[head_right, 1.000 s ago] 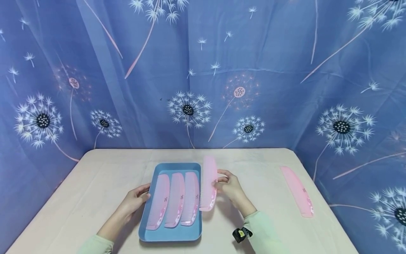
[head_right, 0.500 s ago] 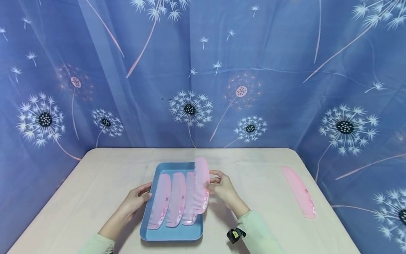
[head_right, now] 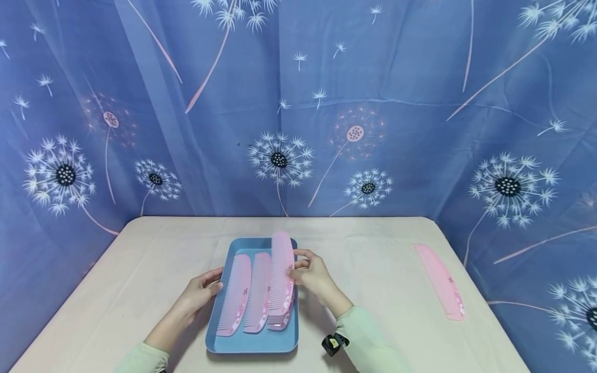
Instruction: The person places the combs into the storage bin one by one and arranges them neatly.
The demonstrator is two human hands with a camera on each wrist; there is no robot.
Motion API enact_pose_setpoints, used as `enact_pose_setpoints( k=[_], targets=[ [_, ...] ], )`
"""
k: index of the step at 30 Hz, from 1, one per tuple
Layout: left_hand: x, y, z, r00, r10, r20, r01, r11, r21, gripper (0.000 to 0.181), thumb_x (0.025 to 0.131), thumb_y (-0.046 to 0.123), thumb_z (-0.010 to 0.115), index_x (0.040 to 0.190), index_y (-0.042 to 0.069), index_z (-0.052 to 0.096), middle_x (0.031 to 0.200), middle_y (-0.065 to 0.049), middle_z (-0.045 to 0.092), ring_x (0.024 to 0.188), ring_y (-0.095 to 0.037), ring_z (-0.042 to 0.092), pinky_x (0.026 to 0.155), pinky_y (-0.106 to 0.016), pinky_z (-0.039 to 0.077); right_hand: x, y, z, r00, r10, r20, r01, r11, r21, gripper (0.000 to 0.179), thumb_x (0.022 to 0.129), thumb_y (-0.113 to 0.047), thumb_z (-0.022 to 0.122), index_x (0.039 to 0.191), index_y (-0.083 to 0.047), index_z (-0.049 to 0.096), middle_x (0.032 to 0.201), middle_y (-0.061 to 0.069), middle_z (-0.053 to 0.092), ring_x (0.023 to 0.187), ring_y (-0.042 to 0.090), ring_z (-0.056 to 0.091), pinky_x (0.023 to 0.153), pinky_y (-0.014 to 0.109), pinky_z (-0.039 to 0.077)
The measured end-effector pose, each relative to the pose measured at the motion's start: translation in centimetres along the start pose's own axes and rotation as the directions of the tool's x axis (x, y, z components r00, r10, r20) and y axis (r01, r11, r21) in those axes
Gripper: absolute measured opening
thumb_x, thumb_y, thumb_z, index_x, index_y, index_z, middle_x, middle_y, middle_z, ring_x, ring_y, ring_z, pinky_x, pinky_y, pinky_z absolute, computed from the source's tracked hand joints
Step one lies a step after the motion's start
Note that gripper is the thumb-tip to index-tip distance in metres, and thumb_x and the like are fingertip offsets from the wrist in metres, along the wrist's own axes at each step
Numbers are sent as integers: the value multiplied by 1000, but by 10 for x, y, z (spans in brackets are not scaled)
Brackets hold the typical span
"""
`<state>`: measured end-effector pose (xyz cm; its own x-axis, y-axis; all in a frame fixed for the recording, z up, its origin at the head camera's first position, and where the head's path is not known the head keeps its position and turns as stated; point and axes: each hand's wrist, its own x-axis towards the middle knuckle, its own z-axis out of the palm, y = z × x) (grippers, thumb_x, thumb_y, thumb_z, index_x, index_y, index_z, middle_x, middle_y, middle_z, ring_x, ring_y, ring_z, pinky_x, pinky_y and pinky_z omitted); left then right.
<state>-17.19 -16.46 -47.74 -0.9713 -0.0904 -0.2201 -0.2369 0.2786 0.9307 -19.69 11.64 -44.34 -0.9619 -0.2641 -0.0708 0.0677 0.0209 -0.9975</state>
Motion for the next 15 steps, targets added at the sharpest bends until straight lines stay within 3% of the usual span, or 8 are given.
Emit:
enact_pose_setpoints(
  k=[5, 11, 15],
  targets=[
    [0, 0, 0, 1000, 5, -2, -5, 1000, 1, 46, 91, -3, 49, 137, -7, 46, 139, -29, 46, 131, -45, 39, 107, -52, 38, 2, 1, 12, 1000, 6, 11, -6, 1000, -12, 58, 83, 5, 63, 135, 11, 40, 90, 14, 63, 75, 12, 62, 72, 29, 59],
    [-1, 1, 0, 1000, -8, -5, 8, 1000, 9, 46, 91, -1, 49, 137, -5, 47, 139, -28, 46, 132, -45, 38, 107, -52, 37, 3, 4, 26, 999, 13, 40, -12, 1000, -26, 60, 81, 4, 63, 136, 10, 41, 89, 12, 61, 72, 10, 58, 62, 20, 52],
    [-1, 1, 0, 1000, -6, -3, 6, 1000, 9, 46, 91, -2, 49, 137, -6, 46, 139, -28, 46, 132, -45, 38, 108, -52, 37, 4, 8, 34, 999, 9, 42, -8, 1000, -30, 59, 79, 6, 63, 135, 10, 42, 91, 14, 61, 74, 11, 58, 63, 22, 54]
  ],
)
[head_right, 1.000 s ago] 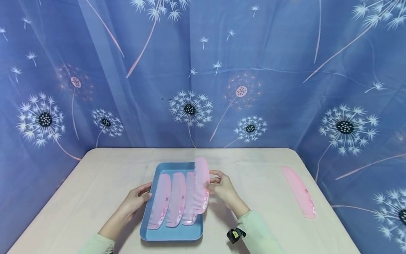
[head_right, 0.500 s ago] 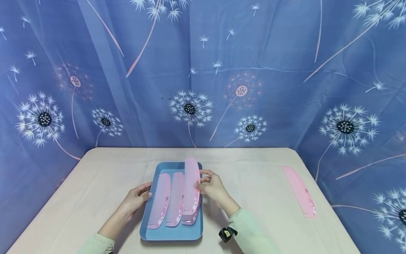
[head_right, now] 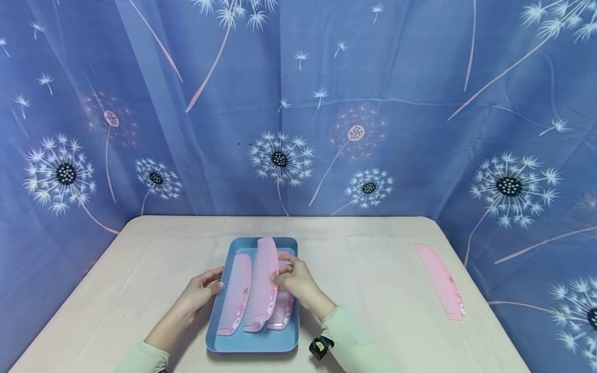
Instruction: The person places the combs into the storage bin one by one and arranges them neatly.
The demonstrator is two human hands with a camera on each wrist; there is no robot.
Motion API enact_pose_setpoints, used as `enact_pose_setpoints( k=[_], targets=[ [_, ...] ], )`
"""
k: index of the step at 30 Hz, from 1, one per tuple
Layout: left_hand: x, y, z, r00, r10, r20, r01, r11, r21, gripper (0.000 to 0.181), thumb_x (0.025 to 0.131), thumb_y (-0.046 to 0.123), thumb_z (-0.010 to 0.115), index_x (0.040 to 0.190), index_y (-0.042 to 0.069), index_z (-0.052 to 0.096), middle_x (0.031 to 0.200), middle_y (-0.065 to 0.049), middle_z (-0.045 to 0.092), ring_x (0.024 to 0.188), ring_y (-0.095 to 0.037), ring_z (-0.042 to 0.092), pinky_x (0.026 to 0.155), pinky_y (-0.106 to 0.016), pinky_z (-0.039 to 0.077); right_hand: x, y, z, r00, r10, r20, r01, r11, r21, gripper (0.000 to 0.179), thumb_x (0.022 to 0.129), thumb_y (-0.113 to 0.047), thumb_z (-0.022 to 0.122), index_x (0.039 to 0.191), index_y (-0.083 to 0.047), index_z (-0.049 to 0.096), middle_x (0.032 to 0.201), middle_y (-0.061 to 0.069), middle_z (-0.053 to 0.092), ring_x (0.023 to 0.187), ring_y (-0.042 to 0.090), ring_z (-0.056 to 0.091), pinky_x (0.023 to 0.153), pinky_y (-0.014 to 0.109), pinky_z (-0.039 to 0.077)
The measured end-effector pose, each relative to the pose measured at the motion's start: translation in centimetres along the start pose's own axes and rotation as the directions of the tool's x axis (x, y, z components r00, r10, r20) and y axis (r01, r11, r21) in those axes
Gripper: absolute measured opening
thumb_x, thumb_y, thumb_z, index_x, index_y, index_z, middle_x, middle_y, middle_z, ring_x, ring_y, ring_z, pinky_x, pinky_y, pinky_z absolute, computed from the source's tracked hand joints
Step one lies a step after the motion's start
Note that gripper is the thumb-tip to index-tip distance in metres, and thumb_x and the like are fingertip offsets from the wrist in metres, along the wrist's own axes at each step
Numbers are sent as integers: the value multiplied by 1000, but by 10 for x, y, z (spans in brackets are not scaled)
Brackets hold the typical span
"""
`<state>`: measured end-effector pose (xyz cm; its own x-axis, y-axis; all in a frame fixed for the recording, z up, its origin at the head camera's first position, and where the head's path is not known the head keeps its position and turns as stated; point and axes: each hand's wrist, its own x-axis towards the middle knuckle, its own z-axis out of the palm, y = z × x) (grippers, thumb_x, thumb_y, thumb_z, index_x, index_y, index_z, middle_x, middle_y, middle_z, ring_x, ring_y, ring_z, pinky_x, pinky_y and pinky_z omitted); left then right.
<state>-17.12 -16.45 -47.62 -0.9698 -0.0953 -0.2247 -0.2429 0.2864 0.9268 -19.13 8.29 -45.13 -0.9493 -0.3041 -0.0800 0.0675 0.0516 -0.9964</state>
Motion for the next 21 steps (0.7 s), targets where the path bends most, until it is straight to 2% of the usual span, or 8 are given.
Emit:
enact_pose_setpoints(
  k=[9, 17, 21],
  targets=[
    [2, -1, 1, 1000, 1, -3, -1, 1000, -9, 46, 91, -2, 50, 137, -5, 47, 139, -28, 46, 132, -45, 39, 107, -52, 38, 2, 9, 10, 1000, 9, 16, -8, 1000, -2, 62, 78, 7, 61, 135, 12, 39, 92, 17, 61, 76, 13, 61, 71, 31, 60],
    [0, -1, 0, 1000, 3, 8, -3, 1000, -2, 46, 92, -1, 50, 138, -5, 46, 140, -28, 45, 132, -45, 38, 107, -53, 38, 3, 16, 18, 999, 14, 40, -14, 1000, -12, 63, 77, 7, 61, 135, 13, 37, 96, 21, 63, 78, 16, 63, 74, 32, 59],
    [0, -2, 1, 1000, 2, 7, -2, 1000, -3, 45, 92, -1, 50, 137, -5, 47, 140, -28, 45, 131, -45, 39, 107, -53, 38, 3, 17, 21, 998, 18, 57, -17, 1000, -16, 65, 76, 8, 60, 136, 13, 36, 97, 21, 63, 77, 14, 62, 71, 27, 58]
  ],
)
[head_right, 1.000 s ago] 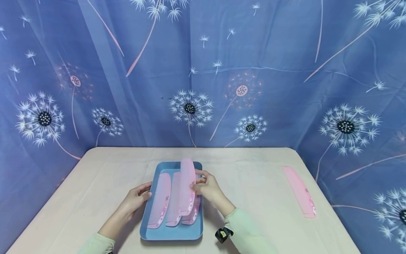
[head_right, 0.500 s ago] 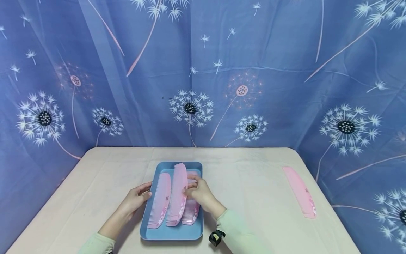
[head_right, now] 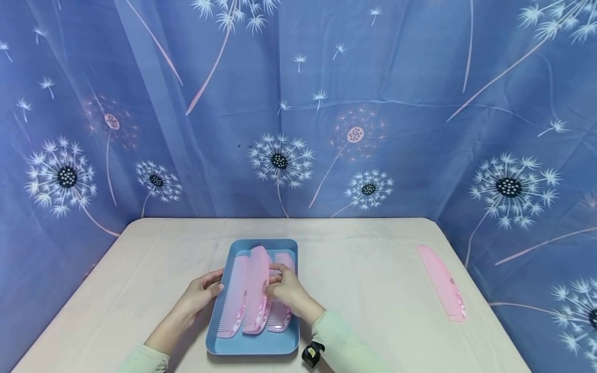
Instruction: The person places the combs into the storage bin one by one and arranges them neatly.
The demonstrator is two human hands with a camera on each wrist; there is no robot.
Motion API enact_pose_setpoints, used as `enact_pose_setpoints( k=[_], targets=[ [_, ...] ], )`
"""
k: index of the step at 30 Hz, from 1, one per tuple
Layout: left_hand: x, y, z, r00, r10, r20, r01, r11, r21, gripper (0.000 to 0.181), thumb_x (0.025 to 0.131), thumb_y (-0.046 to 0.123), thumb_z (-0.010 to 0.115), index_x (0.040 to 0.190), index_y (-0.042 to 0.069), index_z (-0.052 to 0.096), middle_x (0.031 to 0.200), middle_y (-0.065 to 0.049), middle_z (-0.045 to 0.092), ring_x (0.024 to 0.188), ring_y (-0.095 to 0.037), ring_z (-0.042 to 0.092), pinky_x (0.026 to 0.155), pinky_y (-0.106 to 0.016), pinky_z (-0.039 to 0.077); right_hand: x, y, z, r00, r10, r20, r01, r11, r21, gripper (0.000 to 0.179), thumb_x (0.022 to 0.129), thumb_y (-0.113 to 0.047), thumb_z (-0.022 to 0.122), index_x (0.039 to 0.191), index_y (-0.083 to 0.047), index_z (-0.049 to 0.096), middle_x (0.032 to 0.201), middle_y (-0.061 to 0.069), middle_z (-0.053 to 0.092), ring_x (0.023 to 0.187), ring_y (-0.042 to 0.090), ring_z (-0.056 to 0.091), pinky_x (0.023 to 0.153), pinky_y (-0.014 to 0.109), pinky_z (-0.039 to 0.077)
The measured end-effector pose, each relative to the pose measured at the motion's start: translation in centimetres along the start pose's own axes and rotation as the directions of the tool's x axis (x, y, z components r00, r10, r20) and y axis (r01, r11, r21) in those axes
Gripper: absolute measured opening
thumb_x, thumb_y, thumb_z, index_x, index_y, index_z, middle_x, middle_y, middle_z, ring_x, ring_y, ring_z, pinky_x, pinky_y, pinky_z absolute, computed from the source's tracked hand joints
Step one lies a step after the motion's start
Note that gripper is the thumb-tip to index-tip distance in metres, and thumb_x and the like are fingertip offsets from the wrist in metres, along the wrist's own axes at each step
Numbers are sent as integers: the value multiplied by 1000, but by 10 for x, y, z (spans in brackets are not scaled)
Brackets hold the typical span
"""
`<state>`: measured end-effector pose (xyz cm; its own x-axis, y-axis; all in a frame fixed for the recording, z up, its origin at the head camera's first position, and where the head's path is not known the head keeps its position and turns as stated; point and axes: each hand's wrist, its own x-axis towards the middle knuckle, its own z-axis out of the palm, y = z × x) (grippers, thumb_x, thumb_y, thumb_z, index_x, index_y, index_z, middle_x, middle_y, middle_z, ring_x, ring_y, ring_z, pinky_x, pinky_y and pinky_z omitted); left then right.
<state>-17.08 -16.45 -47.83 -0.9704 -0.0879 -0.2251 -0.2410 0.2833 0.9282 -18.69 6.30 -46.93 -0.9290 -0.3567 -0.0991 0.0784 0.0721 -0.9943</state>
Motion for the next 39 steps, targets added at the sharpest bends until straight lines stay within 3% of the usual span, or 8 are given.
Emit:
enact_pose_setpoints(
  k=[11, 25, 39],
  targets=[
    [1, 1, 2, 1000, -13, -11, 13, 1000, 2, 45, 93, 0, 50, 137, -3, 47, 139, -27, 46, 131, -44, 40, 107, -54, 38, 1, 3, 6, 1000, 11, 27, -10, 999, -32, 70, 70, 9, 57, 137, 11, 36, 92, 17, 62, 71, 12, 57, 60, 19, 49],
    [1, 1, 2, 1000, -17, -10, 17, 1000, 9, 45, 93, 0, 50, 138, -4, 47, 139, -28, 46, 131, -45, 40, 106, -54, 39, 1, 8, 9, 998, -17, 64, 15, 1000, 27, 67, 72, 15, 59, 135, 14, 36, 104, 24, 60, 84, 19, 63, 72, 23, 56],
    [1, 1, 1, 1000, -23, -11, 23, 1000, 12, 45, 93, 0, 50, 138, -4, 47, 140, -27, 46, 131, -45, 40, 106, -53, 38, 2, 3, 4, 995, -100, -16, 98, 990, -97, 62, 70, 13, 71, 127, 15, 47, 92, 20, 56, 78, 16, 55, 63, 14, 50]
  ],
)
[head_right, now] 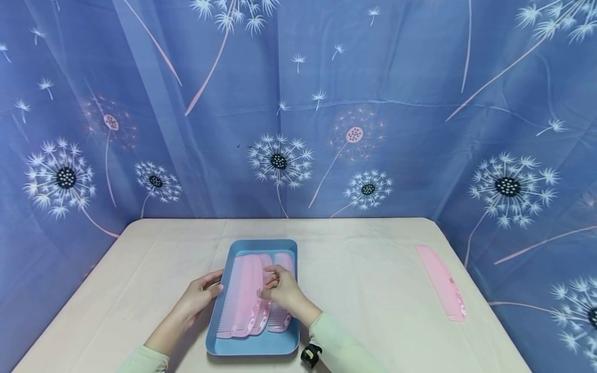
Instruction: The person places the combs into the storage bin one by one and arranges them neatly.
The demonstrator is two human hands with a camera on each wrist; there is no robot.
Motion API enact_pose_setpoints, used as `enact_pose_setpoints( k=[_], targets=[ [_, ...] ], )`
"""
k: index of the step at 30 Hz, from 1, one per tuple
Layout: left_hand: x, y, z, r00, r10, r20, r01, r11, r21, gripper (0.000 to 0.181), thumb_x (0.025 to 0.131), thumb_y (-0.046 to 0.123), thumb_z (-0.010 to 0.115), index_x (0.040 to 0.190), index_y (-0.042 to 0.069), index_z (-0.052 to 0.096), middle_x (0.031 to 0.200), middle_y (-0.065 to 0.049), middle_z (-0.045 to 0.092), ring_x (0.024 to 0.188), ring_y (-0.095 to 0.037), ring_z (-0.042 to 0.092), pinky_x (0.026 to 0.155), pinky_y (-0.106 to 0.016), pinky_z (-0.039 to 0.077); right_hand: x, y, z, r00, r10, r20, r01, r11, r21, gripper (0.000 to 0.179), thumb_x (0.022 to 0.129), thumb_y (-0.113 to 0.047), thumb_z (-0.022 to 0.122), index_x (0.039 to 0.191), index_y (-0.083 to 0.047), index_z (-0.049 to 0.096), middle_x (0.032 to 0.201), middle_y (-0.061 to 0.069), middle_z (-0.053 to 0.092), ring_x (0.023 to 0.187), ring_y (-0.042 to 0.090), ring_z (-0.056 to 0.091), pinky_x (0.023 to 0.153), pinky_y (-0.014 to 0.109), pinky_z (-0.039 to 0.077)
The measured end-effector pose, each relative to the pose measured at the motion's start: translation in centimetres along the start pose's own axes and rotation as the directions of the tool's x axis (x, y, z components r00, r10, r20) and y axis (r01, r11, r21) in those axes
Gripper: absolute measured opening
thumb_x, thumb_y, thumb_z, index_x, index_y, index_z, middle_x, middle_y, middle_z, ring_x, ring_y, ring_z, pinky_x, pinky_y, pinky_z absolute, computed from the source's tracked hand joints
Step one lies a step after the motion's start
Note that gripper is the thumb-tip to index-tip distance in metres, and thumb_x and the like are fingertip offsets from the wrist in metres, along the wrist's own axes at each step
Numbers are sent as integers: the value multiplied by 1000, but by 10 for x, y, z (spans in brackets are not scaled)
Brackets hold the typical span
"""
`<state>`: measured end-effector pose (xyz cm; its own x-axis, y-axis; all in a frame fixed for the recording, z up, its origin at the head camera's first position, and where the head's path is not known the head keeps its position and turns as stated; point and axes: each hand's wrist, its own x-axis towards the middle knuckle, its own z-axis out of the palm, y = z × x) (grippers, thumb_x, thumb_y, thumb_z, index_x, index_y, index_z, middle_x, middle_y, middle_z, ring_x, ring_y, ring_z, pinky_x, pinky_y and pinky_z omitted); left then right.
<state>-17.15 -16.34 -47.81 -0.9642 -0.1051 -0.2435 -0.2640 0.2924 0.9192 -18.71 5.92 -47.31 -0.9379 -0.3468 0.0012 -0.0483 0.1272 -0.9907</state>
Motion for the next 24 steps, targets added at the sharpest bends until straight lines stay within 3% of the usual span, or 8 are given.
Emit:
enact_pose_setpoints(
  k=[15, 24],
  targets=[
    [-1, 1, 0, 1000, 3, -2, -3, 1000, 5, 45, 94, 1, 50, 138, -5, 46, 140, -28, 45, 131, -45, 40, 107, -53, 38, -4, -19, -42, 994, -16, -107, 14, 1000, -21, 51, 78, 4, 68, 127, 10, 52, 103, 24, 59, 84, 18, 58, 70, 16, 51],
    [-1, 0, -1, 1000, 12, 5, -12, 1000, -5, 45, 93, 0, 50, 138, -6, 45, 139, -28, 46, 131, -45, 40, 107, -52, 38, -9, -13, -67, 991, -32, -132, 28, 999, -30, 47, 84, 5, 64, 128, 10, 50, 116, 30, 58, 103, 33, 61, 84, 21, 52]
  ],
)
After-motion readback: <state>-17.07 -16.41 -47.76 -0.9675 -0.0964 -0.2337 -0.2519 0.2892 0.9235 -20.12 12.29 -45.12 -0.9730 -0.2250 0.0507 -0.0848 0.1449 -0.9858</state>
